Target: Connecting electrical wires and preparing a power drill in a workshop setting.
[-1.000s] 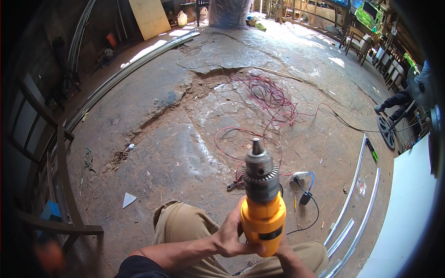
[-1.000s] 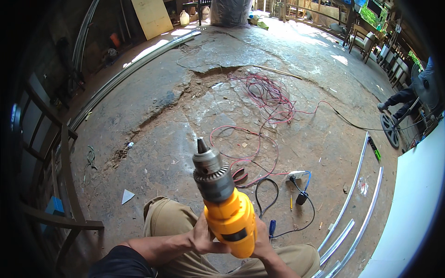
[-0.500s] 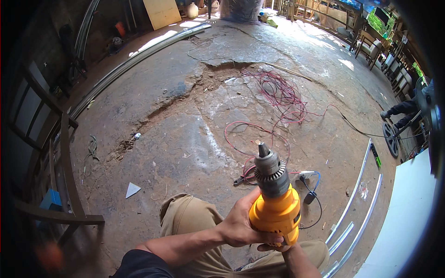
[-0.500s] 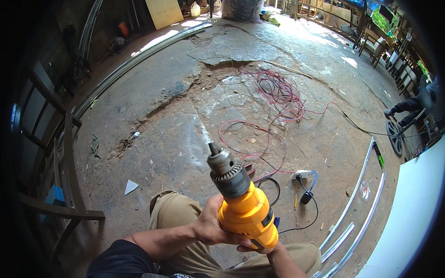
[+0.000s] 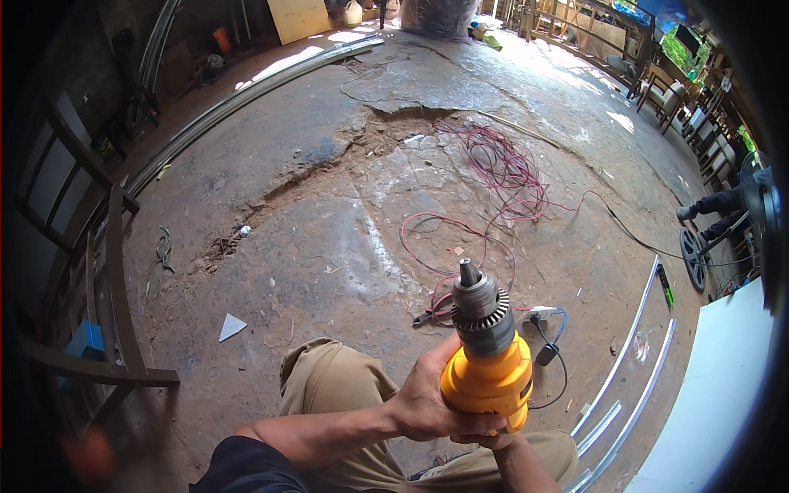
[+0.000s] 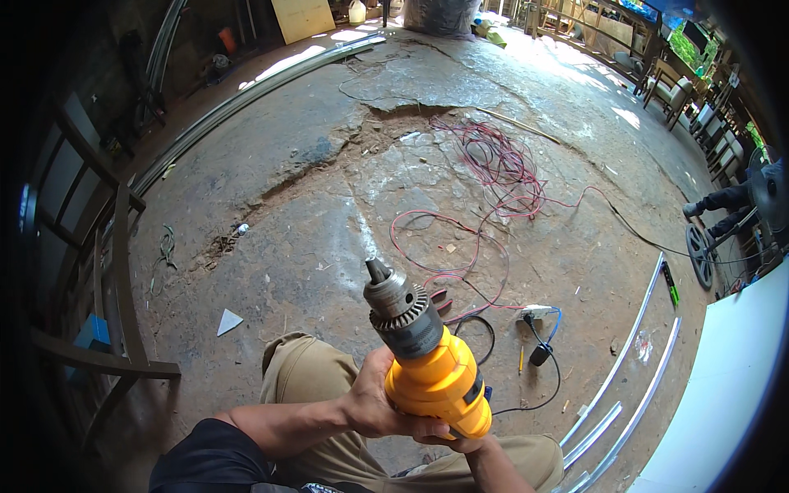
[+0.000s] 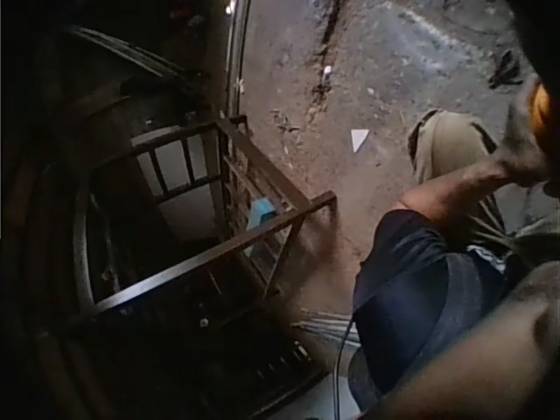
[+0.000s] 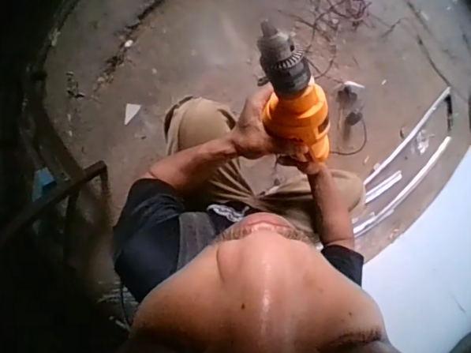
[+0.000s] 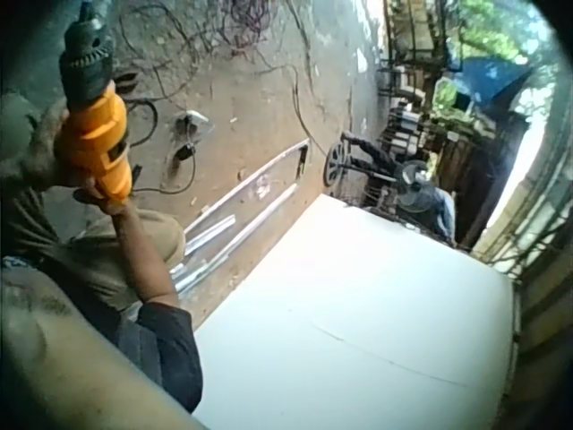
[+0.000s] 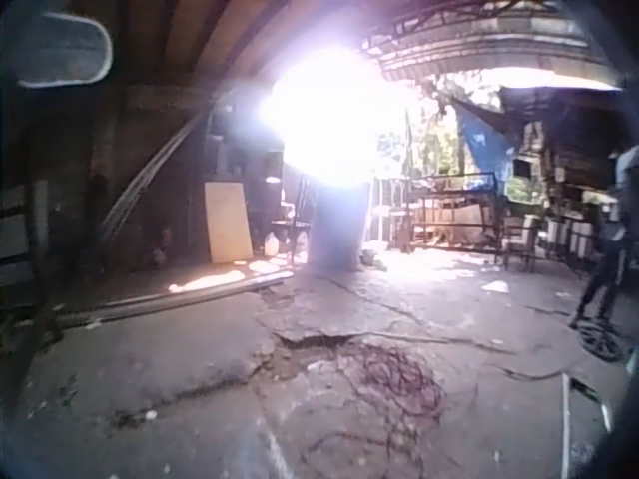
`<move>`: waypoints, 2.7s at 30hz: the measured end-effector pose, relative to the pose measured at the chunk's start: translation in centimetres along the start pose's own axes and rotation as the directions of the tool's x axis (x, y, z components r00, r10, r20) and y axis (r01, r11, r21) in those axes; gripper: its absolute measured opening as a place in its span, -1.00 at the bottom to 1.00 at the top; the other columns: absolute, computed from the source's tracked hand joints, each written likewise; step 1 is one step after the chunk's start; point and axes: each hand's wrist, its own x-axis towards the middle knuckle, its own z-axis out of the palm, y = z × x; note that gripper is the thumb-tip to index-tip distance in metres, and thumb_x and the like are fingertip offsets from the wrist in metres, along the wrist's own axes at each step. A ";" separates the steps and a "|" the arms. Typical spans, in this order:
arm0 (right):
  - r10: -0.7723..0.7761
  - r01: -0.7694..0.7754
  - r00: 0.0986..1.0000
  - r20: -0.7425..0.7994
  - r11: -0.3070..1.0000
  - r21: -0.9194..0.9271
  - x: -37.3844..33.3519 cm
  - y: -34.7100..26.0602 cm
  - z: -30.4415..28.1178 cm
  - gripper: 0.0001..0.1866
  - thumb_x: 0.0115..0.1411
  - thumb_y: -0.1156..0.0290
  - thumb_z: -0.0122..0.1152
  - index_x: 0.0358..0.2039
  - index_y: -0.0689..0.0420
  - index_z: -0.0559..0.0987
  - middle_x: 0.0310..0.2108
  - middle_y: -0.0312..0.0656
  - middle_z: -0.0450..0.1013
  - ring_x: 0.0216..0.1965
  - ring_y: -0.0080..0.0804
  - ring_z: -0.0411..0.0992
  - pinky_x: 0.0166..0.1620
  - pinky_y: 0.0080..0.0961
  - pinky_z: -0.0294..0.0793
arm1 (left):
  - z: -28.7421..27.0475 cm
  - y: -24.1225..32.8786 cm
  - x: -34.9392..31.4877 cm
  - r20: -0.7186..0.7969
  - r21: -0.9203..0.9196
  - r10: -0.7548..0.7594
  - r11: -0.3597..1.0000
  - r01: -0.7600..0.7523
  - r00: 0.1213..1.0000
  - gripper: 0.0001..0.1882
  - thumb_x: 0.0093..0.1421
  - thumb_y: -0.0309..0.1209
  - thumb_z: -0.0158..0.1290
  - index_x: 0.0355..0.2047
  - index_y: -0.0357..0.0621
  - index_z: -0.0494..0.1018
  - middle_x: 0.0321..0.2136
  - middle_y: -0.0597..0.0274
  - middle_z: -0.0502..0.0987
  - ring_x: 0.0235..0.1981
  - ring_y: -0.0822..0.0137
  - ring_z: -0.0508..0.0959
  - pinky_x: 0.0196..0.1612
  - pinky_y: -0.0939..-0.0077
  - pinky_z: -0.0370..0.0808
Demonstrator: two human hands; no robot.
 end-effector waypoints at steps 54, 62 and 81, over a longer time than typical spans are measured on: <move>0.056 0.092 0.967 -0.248 0.832 0.547 1.9 0.6 1.2 -0.51 0.31 0.35 0.14 0.21 0.13 0.31 0.16 -0.16 0.34 0.14 -0.41 0.36 0.20 -0.45 0.39 | -1.1 -2.9 1.4 0.036 0.373 0.357 0.862 -0.344 0.934 -0.18 -0.24 -0.35 0.48 0.04 -0.25 0.33 -0.17 0.13 0.53 -0.13 0.33 0.55 -0.01 0.41 0.48; 0.187 0.027 0.945 -0.269 0.773 0.634 1.5 1.4 0.9 -0.47 0.26 0.31 0.23 0.20 0.07 0.31 0.14 -0.25 0.32 0.15 -0.40 0.33 0.25 -0.39 0.31 | -0.8 -4.0 1.5 0.020 0.393 0.346 0.860 -0.325 0.938 -0.18 -0.24 -0.33 0.48 0.03 -0.24 0.33 -0.18 0.14 0.54 -0.18 0.34 0.56 -0.04 0.42 0.49; 0.150 -0.085 0.945 -0.291 0.971 0.222 0.8 -0.4 1.1 -0.47 0.15 0.49 0.28 0.15 0.14 0.39 0.06 -0.22 0.40 0.04 -0.36 0.44 0.04 -0.37 0.52 | -1.1 -1.5 1.5 -0.105 0.166 0.075 0.985 -0.057 0.992 -0.27 -0.17 -0.50 0.46 0.03 -0.24 0.36 -0.12 0.22 0.54 -0.08 0.36 0.55 0.07 0.37 0.50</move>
